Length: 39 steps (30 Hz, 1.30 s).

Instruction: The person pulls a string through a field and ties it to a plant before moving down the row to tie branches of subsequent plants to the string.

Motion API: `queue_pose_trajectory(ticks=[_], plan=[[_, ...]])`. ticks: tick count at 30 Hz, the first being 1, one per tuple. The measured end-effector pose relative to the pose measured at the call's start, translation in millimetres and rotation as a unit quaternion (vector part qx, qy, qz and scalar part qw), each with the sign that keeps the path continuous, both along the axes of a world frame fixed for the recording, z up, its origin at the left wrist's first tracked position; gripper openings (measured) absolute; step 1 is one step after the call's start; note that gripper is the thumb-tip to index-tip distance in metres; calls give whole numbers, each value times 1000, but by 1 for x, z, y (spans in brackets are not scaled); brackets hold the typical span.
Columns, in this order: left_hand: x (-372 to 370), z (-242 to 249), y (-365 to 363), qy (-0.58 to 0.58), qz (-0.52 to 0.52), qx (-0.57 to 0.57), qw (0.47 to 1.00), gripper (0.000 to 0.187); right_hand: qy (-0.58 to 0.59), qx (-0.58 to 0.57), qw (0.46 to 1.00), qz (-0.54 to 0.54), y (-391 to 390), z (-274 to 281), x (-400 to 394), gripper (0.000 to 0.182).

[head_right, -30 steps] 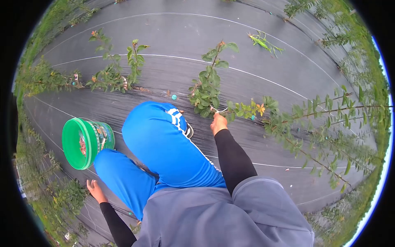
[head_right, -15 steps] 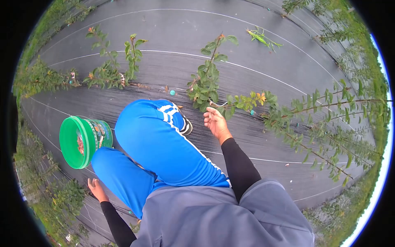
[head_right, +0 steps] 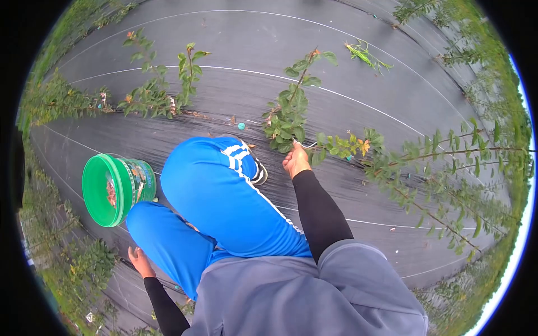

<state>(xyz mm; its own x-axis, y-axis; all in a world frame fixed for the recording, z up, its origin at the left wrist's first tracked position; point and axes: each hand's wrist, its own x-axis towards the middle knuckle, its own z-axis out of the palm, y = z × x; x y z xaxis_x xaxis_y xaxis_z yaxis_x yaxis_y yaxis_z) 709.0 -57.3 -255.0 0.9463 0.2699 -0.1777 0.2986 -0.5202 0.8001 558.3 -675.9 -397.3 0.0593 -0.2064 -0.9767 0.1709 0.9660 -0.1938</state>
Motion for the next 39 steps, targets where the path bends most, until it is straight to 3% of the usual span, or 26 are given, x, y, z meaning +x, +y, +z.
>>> queue_pose_trajectory(ticks=[4, 8, 10, 14, 16, 17, 18, 20, 21, 26, 28, 30, 31, 32, 33, 34, 36, 39], plan=[[-12, -2, 4, 41, 35, -53, 997, 55, -6, -9, 999, -43, 0, -7, 6, 35], [-19, -5, -1, 53, 47, -34, 997, 56, -5, -20, 999, -39, 0, -15, 4, 33], [-17, -13, 5, 51, 35, -31, 998, 54, 14, -45, 998, 46, 2, -14, 2, 29], [-12, -20, 2, 40, 15, -7, 999, 52, 11, -21, 995, 100, 7, -32, -16, 26], [-10, -19, -2, 45, 3, -22, 999, 50, 12, -64, 987, 144, 19, -29, -24, 22], [-11, -18, -3, 45, 1, -22, 999, 50, -64, -120, 979, 153, 25, -23, -35, 17], [-12, -17, -4, 47, -1, -33, 998, 51, -64, -122, 979, 153, 27, -6, -44, 17], [-12, -14, -9, 48, -2, -45, 998, 51, -233, -171, 944, 160, 27, 24, -58, 15], [-13, -12, -12, 55, 6, -40, 998, 52, -304, -190, 923, 143, 23, 25, -68, 25], [-14, -19, -3, 66, -2, -9, 998, 53, -438, -225, 866, 85, -24, 66, -63, 34], [-16, -21, -1, 71, -7, -37, 997, 53, -387, -240, 887, 76, -52, 60, -53, 27], [-17, -24, -1, 69, 8, -43, 997, 52, -218, -266, 930, 127, -80, 38, -41, 22], [-18, -27, 0, 67, 20, -50, 996, 52, -220, -266, 929, 130, -89, 30, -30, 22], [-20, -29, 1, 66, 23, -51, 996, 52, -59, -309, 915, 251, -95, 21, -20, 22], [-22, -31, 3, 63, 26, -52, 996, 51, 105, -340, 862, 361, -96, 17, -14, 22], [-25, -34, 5, 60, 28, -54, 996, 50, 105, -341, 860, 364, -94, 12, -12, 22], [-33, -38, 10, 58, 40, -44, 997, 50, 136, -401, 800, 424, -94, 2, -6, 28], [-47, -32, 11, 63, 54, -33, 996, 49, 122, -401, 800, 429, -96, -6, -6, 34]])
